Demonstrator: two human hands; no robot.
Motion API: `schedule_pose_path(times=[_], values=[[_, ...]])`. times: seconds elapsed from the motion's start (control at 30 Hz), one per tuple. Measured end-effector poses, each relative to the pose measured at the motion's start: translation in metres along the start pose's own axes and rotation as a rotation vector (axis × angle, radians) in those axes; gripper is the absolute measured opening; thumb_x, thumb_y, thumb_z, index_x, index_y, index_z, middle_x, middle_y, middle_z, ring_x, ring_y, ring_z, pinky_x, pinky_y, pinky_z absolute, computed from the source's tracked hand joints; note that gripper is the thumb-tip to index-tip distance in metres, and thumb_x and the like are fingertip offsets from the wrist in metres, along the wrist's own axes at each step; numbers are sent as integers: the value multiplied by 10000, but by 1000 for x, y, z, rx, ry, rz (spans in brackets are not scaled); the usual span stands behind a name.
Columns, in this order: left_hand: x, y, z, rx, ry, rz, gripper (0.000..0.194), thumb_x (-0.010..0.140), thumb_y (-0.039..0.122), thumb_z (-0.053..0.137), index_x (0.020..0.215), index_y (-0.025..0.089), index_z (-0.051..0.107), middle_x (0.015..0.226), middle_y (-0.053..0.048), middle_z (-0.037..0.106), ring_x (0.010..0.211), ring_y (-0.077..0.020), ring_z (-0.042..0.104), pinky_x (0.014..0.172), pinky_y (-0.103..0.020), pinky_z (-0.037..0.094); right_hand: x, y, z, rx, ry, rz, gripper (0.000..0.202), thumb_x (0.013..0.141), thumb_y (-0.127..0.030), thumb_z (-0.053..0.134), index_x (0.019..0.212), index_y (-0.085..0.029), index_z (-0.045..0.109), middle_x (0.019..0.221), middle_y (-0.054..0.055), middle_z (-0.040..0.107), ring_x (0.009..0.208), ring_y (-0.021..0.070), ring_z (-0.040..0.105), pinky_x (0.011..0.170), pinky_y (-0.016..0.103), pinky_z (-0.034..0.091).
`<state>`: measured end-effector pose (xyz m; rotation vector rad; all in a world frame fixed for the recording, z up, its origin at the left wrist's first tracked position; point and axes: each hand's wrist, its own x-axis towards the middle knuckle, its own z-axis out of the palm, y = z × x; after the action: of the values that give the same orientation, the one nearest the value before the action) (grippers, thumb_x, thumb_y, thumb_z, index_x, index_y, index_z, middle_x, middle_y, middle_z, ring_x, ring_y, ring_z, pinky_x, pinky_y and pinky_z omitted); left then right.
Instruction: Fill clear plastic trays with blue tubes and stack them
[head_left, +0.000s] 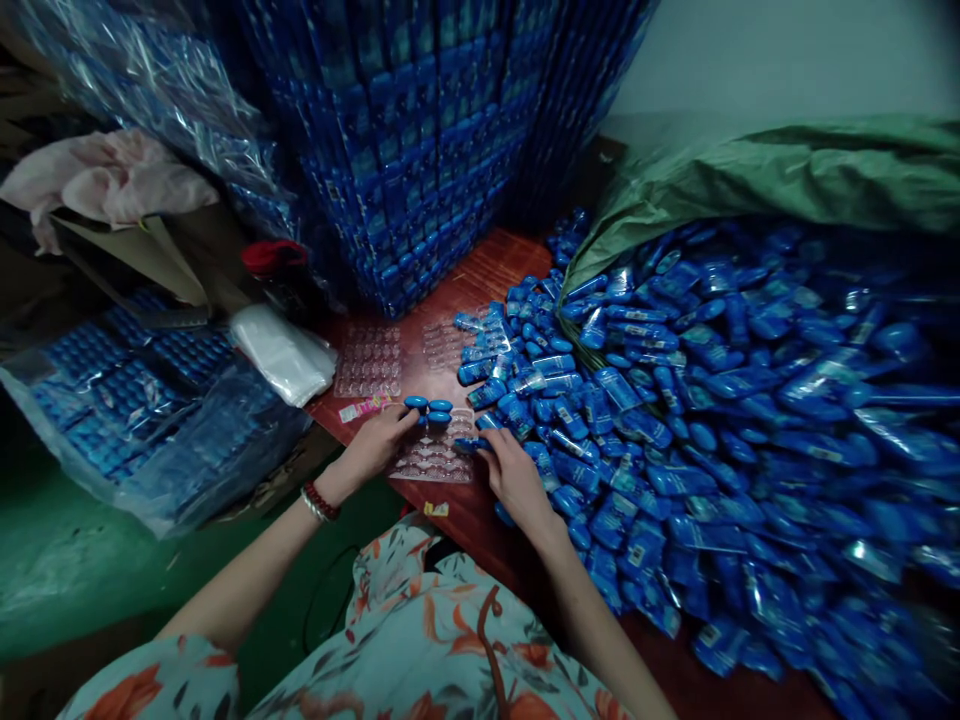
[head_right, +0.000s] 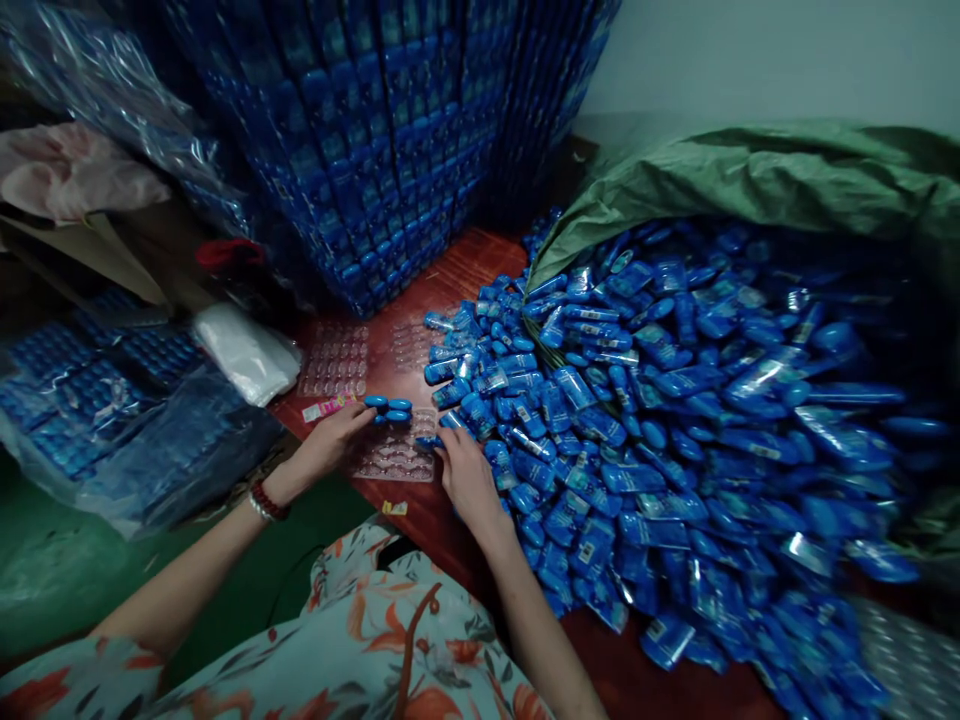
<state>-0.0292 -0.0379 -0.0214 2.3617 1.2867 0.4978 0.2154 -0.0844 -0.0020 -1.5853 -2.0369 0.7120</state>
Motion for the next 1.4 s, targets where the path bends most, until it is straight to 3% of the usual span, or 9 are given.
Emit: schedule_pose_path(times=[0.2,0.43,0.67,0.8,0.93,1.03,1.13,1.27,1.4], values=[[7,4,7,139,-3,39,391,848,37,346,1169,186,513,1064,-103,573,927,-192,567,795,-317,480,3,-1,-2,-27,36,-6,239,884,-150,415,1052,-211,574,1005,77,583,888,201,584,799,335,479],[36,45,-5,300,278,58,323,916,330,453,1170,142,519,997,-126,578,889,-234,547,778,-358,458,3,18,-26,217,317,174,258,849,-304,520,1077,-190,563,943,58,655,855,202,613,782,338,484],[150,95,9,400,-254,105,318,827,126,517,1140,69,530,1052,-191,619,1018,-287,562,850,-389,428,3,15,-39,186,351,175,241,821,-327,533,997,-189,622,909,59,682,816,204,617,754,337,476],[169,97,16,362,-330,138,344,806,61,504,1144,105,542,909,-135,671,870,-240,633,814,-359,452,-10,17,-42,205,365,201,241,819,-346,551,991,-191,619,891,55,685,800,199,624,742,329,482],[146,83,-10,214,-256,160,325,849,103,472,1163,146,541,1049,-124,647,907,-210,631,792,-309,477,-18,17,-38,291,382,203,241,817,-351,570,997,-196,608,899,46,683,809,192,628,746,324,489],[101,61,-44,-218,26,111,304,879,168,473,1176,160,539,1072,-78,628,922,-162,619,788,-249,490,-13,10,-24,346,330,147,229,828,-312,568,1032,-210,598,914,33,679,835,187,632,775,323,493],[43,37,-60,-382,301,-36,217,844,281,572,1024,173,627,957,-39,606,879,-153,600,751,-244,505,-1,3,-7,316,271,12,190,854,-238,531,1030,-221,602,956,35,666,905,186,625,826,323,490],[-13,20,-32,-433,519,-224,228,797,283,632,1000,180,632,929,-31,592,840,-149,599,711,-256,528,15,-3,9,176,166,-177,241,887,-157,449,1078,-214,585,1086,71,620,1060,190,574,916,326,463],[-24,19,5,-369,581,-174,184,830,219,578,1007,186,616,939,-46,614,851,-158,611,743,-291,538,25,-9,9,-154,-30,-197,304,889,-93,399,1113,-205,572,1141,97,578,1059,202,564,838,302,483]])
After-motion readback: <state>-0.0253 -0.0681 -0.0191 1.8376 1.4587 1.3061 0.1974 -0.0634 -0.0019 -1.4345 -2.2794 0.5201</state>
